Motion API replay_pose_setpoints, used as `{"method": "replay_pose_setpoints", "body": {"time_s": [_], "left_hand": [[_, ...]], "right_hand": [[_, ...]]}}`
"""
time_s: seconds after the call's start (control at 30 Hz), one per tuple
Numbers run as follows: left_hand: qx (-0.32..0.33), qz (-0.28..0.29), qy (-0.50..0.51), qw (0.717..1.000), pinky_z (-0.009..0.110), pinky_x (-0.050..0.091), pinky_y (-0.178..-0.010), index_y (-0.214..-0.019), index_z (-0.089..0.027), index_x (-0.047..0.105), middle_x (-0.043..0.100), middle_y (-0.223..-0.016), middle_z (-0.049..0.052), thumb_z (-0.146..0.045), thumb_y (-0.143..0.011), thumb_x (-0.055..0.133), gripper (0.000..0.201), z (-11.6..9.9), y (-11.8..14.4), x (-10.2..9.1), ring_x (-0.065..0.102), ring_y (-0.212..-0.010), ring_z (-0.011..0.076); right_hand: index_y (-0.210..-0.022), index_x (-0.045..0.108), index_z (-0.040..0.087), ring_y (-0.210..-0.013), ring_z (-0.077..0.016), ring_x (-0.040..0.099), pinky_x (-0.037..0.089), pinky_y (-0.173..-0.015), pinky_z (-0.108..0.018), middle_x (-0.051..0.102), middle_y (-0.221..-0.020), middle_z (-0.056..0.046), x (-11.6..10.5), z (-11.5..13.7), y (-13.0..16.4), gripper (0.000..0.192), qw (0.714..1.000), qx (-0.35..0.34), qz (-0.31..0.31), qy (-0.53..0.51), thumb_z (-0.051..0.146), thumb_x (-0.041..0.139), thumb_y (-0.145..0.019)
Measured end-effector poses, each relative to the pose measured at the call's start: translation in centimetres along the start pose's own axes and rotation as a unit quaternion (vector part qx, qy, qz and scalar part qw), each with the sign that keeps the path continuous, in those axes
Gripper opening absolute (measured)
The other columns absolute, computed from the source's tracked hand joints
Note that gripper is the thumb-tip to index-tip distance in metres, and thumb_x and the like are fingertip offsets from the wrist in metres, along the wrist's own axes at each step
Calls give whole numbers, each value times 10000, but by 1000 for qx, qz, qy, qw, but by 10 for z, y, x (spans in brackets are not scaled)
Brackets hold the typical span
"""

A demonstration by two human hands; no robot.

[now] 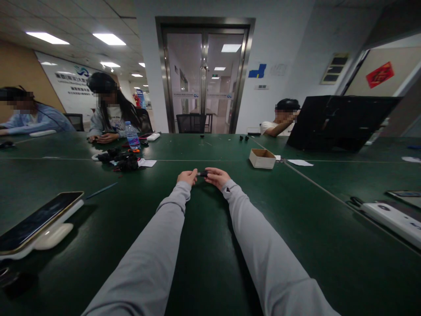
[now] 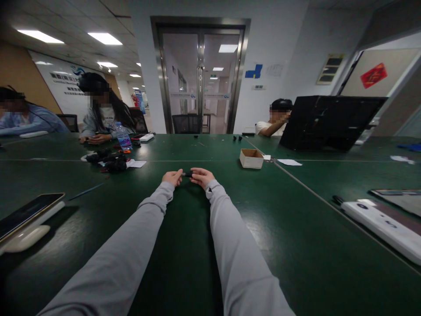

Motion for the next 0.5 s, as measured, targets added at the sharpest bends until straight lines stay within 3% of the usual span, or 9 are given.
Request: {"method": "replay_pose_setpoints", "body": {"time_s": [0.33, 0.5], "left_hand": [[-20, 0, -42, 999, 241, 353, -520, -450, -180, 532, 477, -382, -8, -518, -759, 398, 477, -5, 5, -4, 455, -415, 110], [10, 5, 22, 1000, 229, 341, -490, -475, -165, 531, 463, -390, -16, -535, -735, 442, 461, -6, 4, -2, 423, -394, 91]], "right_hand": [[-853, 652, 188, -662, -106, 621, 538, -652, -235, 587, -805, 8, -2, -5, -7, 358, 998, -17, 44, -29, 15, 700, -544], [-870, 642, 169, -666, -129, 639, 535, -640, -253, 629, -786, -18, -2, -6, -6, 295, 999, 0, 36, -23, 51, 692, -603]]}}
Point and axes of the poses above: each hand's wrist, its own y-axis away from the middle knuckle, its own x-axis out of the palm, z = x × y, the point moved 8 cm from there along -y, towards the middle knuckle
